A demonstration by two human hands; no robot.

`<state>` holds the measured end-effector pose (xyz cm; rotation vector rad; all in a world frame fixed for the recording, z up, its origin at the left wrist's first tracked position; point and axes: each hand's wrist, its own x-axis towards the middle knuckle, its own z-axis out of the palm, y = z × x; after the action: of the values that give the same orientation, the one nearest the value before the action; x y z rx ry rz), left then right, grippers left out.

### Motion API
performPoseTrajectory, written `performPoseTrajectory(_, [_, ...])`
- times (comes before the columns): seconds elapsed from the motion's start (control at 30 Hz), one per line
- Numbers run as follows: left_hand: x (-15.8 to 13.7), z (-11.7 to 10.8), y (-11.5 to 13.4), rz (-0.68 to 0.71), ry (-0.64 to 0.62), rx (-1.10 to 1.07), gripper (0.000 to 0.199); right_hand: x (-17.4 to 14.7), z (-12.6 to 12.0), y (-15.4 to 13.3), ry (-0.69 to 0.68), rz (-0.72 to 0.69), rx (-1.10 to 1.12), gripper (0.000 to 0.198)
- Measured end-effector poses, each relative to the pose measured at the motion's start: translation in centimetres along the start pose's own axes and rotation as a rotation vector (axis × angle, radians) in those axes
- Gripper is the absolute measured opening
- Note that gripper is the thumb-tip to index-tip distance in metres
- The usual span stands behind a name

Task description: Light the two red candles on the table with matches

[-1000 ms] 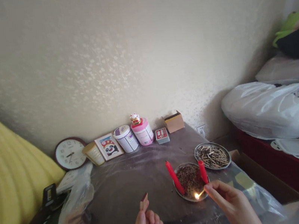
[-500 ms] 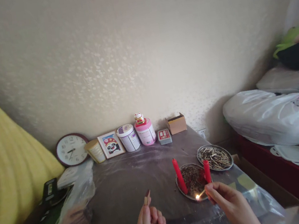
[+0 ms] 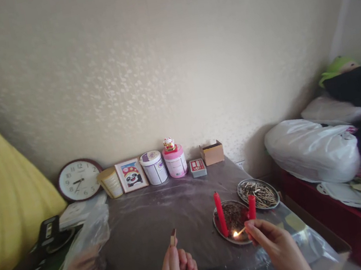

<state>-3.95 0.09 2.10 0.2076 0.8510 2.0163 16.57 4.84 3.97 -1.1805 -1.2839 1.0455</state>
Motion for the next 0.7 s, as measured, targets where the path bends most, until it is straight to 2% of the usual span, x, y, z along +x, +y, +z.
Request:
performPoseTrajectory(0.43, [-0.1,1.1,-0.6,0.065,0.016,0.001,0.048,-0.4,1.0,-2.4,0.007,-0.018,0.069,0.034])
performPoseTrajectory(0.7, [0.4,1.0,-0.8,-0.019,0.021,0.002,0.054,1.8,1.6,-5.6,0.044,-0.032,0.194,0.031])
